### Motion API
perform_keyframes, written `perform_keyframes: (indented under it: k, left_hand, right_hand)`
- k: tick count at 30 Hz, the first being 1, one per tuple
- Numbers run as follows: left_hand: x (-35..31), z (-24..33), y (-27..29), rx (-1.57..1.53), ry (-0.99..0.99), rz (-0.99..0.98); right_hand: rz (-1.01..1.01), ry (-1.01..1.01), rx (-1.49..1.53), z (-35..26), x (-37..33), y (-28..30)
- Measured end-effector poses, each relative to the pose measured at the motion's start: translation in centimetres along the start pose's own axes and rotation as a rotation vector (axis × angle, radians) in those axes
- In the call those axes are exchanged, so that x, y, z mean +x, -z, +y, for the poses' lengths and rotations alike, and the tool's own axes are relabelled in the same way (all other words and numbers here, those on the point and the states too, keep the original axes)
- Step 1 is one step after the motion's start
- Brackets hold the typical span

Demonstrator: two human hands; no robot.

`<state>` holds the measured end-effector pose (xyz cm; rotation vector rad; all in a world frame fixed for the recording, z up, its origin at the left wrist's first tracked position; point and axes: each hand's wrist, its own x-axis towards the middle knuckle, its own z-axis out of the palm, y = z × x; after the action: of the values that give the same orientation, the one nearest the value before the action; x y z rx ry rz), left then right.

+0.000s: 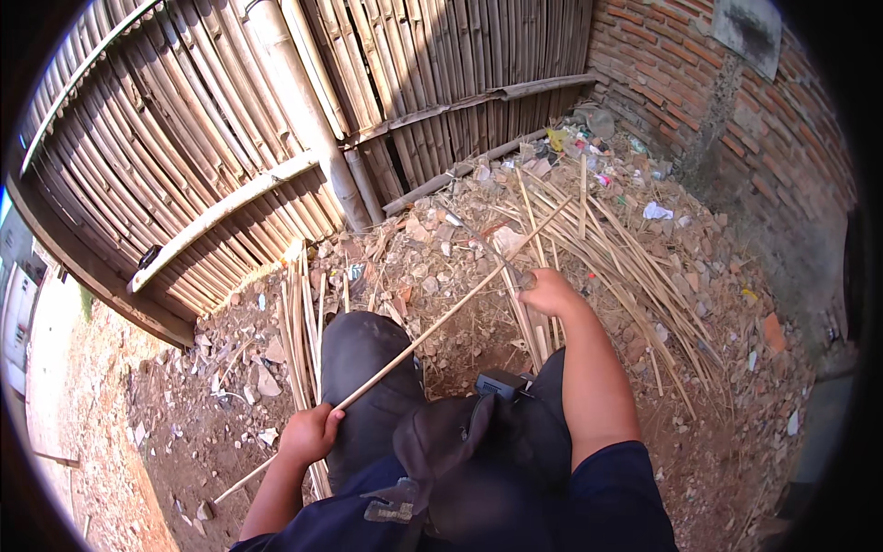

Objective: The person scrapes a thin stick with a knife. They hold the stick in one hand and repeatedly draw the knife blade along the surface of the wood to remove material.

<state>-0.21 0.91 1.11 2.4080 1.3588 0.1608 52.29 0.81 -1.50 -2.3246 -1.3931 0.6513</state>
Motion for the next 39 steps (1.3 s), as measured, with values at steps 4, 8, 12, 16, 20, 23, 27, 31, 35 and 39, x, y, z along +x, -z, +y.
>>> perform_keyframes:
  k: [4,8,12,16,20,23,27,31,35,39]
  left_hand:
    - [0.1,-0.3,0.0,-0.025,0.005,-0.029]
    - [-0.1,-0.3,0.3,-0.058,0.007,-0.042]
    - [-0.4,-0.2,0.0,-0.028,0.005,0.009]
    - [-0.1,-0.2,-0.3,-0.032,-0.009,0.016]
    - [0.0,-0.6,-0.1,-0.056,-0.027,0.008]
    - [0.0,-0.6,0.1,-0.066,-0.017,-0.016]
    - [-0.1,-0.7,-0.2,-0.040,-0.035,0.006]
    - [-0.1,-0.2,-0.2,-0.033,-0.043,0.052]
    - [0.1,-0.7,-0.3,-0.068,-0.052,0.026]
    - [-0.2,-0.8,-0.3,-0.069,-0.024,0.000]
  right_hand:
    - [0.026,0.013,-0.031,-3.8,-3.2,1.4]
    - [-0.132,0.183,-0.142,-6.7,-4.5,0.5]
    - [-0.176,0.223,-0.052,-3.9,-2.7,0.6]
    - [0.040,-0.041,0.099,-1.9,-2.1,1.8]
    - [-0.068,0.029,0.007,-3.7,-3.1,1.5]
    - [-0.104,0.160,-0.121,-5.5,-4.1,0.5]
    - [-0.152,0.173,-0.046,-3.6,-2.9,0.9]
    - [-0.068,-0.023,0.085,-2.5,-2.1,2.2]
    - [0.000,-0.013,0.010,-3.8,-3.3,1.9]
    - [-0.102,0.133,-0.066,-5.6,-4.1,1.1]
